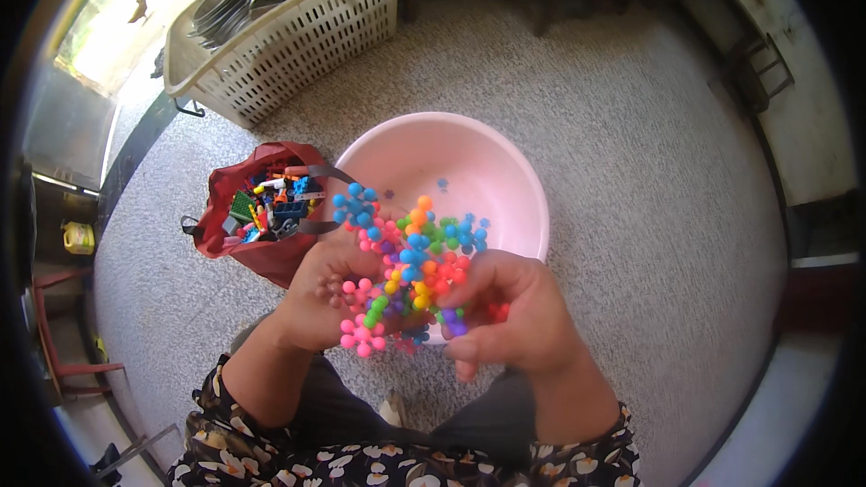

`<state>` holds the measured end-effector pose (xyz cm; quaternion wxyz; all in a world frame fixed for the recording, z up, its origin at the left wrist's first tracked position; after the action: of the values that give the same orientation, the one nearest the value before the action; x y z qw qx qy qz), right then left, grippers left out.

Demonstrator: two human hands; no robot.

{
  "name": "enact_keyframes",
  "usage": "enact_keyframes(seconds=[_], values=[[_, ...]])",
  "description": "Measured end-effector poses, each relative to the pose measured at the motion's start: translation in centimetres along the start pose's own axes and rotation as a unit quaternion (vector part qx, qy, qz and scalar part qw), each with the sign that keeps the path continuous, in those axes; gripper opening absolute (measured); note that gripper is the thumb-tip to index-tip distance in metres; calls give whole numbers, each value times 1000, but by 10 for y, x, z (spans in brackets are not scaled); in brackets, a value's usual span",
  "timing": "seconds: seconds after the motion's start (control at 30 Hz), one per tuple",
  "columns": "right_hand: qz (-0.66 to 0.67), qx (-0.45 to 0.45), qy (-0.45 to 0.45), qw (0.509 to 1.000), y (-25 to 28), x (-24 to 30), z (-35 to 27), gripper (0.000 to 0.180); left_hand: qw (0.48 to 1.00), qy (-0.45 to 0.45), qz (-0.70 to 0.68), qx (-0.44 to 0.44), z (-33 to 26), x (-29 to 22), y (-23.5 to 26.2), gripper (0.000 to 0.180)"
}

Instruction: Assembling colorful star-shaped plastic toy blocks together.

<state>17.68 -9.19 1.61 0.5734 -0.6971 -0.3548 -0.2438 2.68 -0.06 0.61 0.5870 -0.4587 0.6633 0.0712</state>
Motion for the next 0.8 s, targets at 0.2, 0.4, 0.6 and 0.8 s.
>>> enact_keyframes(seconds=[0.2,0.4,0.6,0.8], values=[[-3,12,2,1000,3,-2,2,30,998,25,55,15,-4,-6,-3,32],[32,8,-9,999,2,-1,-1,29,988,-83,75,108,-2,3,-1,25],[35,2,-12,999,1,-1,0,28,989,-74,76,100,-3,2,-2,25],[40,-9,-21,999,1,-1,0,28,987,-80,58,124,-3,1,-3,28]])
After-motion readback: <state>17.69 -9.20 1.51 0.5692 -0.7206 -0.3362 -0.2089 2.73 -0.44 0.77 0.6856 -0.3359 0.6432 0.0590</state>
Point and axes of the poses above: each hand's wrist, its own z-axis towards the middle knuckle, its own y-axis out of the back of the hand, x = y × z, the point moved 3 cm from there along z, towards the middle knuckle, and after that the axes turned 3 degrees about -x, right-handed, at the moved point
